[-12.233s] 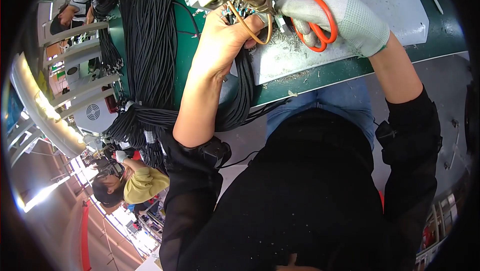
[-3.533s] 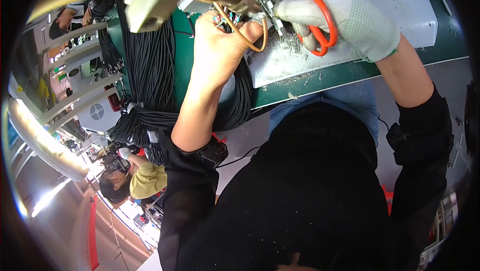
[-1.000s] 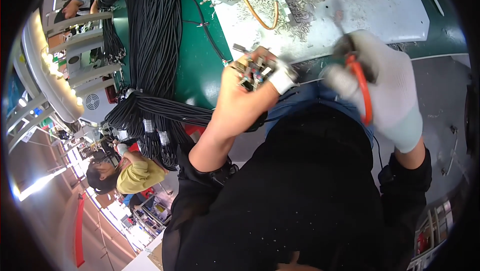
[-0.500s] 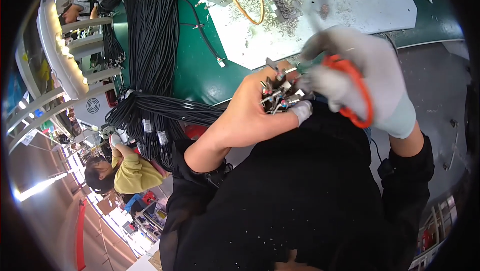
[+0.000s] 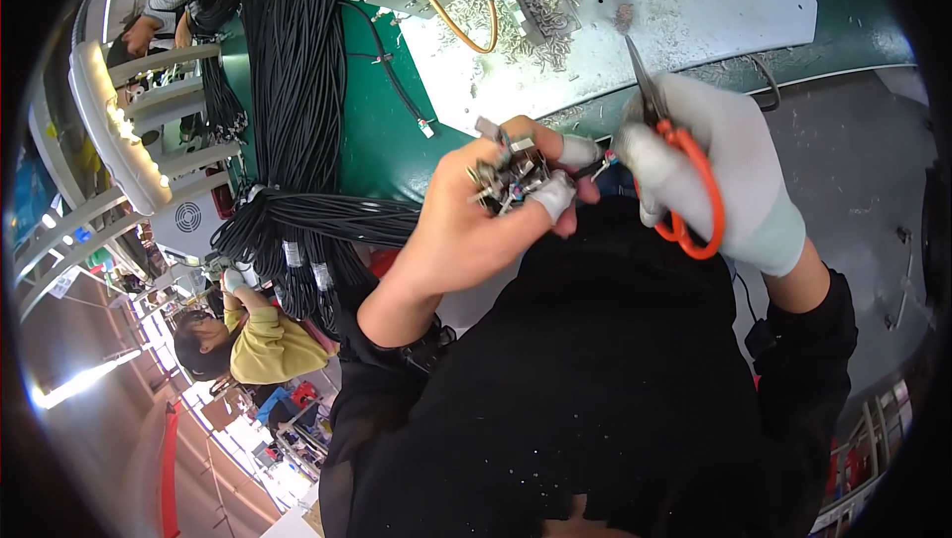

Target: The person picks up a bundle of cables, trims the wire ends with shears, and then uses a machine to press a component onto the wires before repeating the process.

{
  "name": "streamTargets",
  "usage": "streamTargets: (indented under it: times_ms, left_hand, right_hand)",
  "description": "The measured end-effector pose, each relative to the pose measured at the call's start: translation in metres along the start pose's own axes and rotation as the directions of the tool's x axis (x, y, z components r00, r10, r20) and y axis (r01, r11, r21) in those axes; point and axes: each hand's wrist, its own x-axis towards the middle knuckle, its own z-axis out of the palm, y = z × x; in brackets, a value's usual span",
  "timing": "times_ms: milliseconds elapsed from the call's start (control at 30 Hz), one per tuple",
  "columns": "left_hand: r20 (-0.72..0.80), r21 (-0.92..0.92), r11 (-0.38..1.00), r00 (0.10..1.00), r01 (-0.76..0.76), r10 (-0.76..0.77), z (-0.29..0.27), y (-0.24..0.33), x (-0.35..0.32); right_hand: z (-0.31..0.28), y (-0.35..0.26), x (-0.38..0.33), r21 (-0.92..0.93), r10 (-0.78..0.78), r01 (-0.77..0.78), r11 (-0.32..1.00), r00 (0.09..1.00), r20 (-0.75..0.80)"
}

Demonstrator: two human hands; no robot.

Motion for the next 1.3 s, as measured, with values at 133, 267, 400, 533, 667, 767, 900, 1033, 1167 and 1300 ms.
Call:
streamTargets:
  times_ms: [133,267,400,533,667,767,900,1033,1167,1300]
  left_hand:
    - [0.169,-0.268,0.921,0.955,0.283,-0.245,-0.006,0.003,0.006]
    - [0.006,-0.263,0.951,0.986,0.162,-0.167,-0.004,-0.002,0.006]
    - [-0.061,-0.425,0.895,0.981,0.139,-0.182,-0.004,0.0,0.009]
    - [-0.094,-0.439,0.889,0.977,0.132,-0.191,-0.002,-0.003,0.008]
    - [-0.241,-0.211,0.977,0.97,-0.016,-0.036,0.012,-0.004,0.012]
    - [-0.26,-0.122,0.99,0.965,-0.074,0.04,0.012,-0.004,0.011]
    - [-0.11,-0.254,0.967,0.994,-0.038,0.01,-0.002,-0.008,0.007]
    - [0.119,-0.495,0.865,0.992,0.086,-0.031,-0.013,-0.011,0.007]
    - [0.075,-0.487,0.868,0.995,0.1,-0.072,-0.003,-0.005,0.006]
    - [-0.181,-0.061,0.992,0.979,-0.112,0.099,0.014,-0.006,0.007]
  right_hand:
    - [0.011,0.005,-0.001,-0.461,-0.393,0.304,0.834,0.913,-0.111]
    - [0.016,0.009,0.001,-0.647,-0.545,0.339,0.683,0.826,-0.142]
    - [0.021,0.01,0.002,-0.863,-0.725,0.306,0.402,0.682,-0.096]
    - [0.028,0.014,0.0,-0.922,-0.692,0.263,0.285,0.721,-0.009]
    - [0.032,0.017,-0.003,-0.796,-0.54,0.286,0.533,0.839,-0.06]
    - [0.031,0.01,-0.004,-0.494,-0.335,0.244,0.834,0.936,-0.104]
    - [0.026,0.004,-0.005,-0.295,-0.168,0.152,0.943,0.985,-0.03]
    - [0.018,0.004,-0.008,-0.198,-0.023,0.032,0.98,0.999,0.048]
    - [0.017,0.003,-0.012,-0.12,0.059,-0.047,0.992,0.994,0.091]
    - [0.031,0.011,-0.015,-0.455,-0.261,0.178,0.873,0.957,-0.127]
